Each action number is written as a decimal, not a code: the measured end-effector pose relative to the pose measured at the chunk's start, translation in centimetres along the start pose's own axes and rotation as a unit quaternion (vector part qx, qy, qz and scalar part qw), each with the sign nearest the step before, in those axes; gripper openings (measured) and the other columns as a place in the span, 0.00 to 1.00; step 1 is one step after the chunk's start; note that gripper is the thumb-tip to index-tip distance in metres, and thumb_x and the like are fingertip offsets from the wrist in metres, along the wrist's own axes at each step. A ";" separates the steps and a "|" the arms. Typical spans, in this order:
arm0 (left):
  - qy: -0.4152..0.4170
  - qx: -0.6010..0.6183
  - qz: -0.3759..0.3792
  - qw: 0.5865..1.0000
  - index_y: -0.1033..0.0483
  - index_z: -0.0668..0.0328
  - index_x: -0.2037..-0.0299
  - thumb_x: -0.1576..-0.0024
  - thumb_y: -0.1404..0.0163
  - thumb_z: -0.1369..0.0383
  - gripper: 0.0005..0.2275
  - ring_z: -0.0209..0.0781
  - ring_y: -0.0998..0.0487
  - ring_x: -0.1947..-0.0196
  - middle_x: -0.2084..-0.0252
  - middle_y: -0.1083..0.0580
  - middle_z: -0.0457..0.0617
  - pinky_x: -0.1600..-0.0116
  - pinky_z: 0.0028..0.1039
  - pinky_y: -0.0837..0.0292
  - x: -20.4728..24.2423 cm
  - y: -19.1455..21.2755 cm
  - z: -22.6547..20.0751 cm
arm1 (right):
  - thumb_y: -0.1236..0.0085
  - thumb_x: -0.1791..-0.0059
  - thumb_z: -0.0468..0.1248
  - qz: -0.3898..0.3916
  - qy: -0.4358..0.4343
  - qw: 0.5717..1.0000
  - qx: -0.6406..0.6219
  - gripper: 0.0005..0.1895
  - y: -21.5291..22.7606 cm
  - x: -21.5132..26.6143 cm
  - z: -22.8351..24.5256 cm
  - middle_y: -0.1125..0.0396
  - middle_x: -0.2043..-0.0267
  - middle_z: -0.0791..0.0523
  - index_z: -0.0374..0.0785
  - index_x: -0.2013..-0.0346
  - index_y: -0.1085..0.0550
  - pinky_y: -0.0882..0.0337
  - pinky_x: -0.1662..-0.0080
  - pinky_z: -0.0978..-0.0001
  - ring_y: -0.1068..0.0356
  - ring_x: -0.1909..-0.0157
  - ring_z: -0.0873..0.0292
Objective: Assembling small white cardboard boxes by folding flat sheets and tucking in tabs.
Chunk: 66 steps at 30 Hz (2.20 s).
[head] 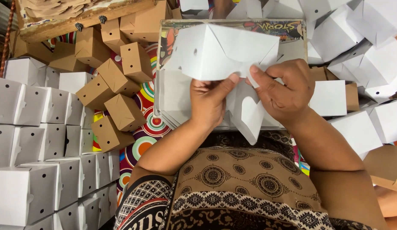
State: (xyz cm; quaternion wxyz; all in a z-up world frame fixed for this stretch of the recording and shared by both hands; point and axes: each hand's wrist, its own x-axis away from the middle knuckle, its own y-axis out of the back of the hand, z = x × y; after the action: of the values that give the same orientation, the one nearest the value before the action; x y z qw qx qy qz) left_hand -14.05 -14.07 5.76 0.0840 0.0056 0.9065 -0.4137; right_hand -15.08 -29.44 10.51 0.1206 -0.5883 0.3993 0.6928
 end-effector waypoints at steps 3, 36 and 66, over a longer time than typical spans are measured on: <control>0.017 -0.009 0.014 1.000 0.23 0.66 0.47 0.49 0.38 0.84 0.20 0.45 0.19 0.55 0.55 0.20 0.58 0.50 0.38 0.16 0.5 -0.2 0.4 | 0.37 0.44 0.30 0.005 -0.033 0.999 -0.030 0.08 -0.3 -0.2 -0.1 0.36 0.65 0.55 0.32 0.52 0.15 0.32 0.63 0.59 0.40 0.67 0.54; -0.182 -0.668 0.564 0.450 0.32 0.57 0.36 0.48 0.41 0.55 0.30 0.53 0.32 0.37 0.44 0.27 0.54 0.25 0.54 0.57 0.2 1.4 -2.4 | 0.42 0.50 0.43 0.619 -0.477 0.622 -0.042 0.13 -8.7 10.0 -24.7 0.28 0.46 0.59 0.50 0.54 0.17 0.38 0.37 0.47 0.33 0.43 0.51; 0.211 -0.635 0.577 0.469 0.27 0.66 0.39 0.38 0.59 0.50 0.27 0.67 0.20 0.53 0.52 0.21 0.65 0.45 0.55 0.28 -4.1 -5.0 -0.7 | 0.35 0.50 0.38 0.248 -0.328 0.910 -0.048 0.12 7.7 13.2 0.3 0.28 0.67 0.57 0.43 0.52 0.21 0.28 0.66 0.64 0.26 0.68 0.53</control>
State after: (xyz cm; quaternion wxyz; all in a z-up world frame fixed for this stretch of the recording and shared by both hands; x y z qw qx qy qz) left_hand -10.55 -16.58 10.59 0.0902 0.5594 0.7024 0.4307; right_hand -23.88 -38.20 1.64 0.0412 -0.2150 0.4368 0.8725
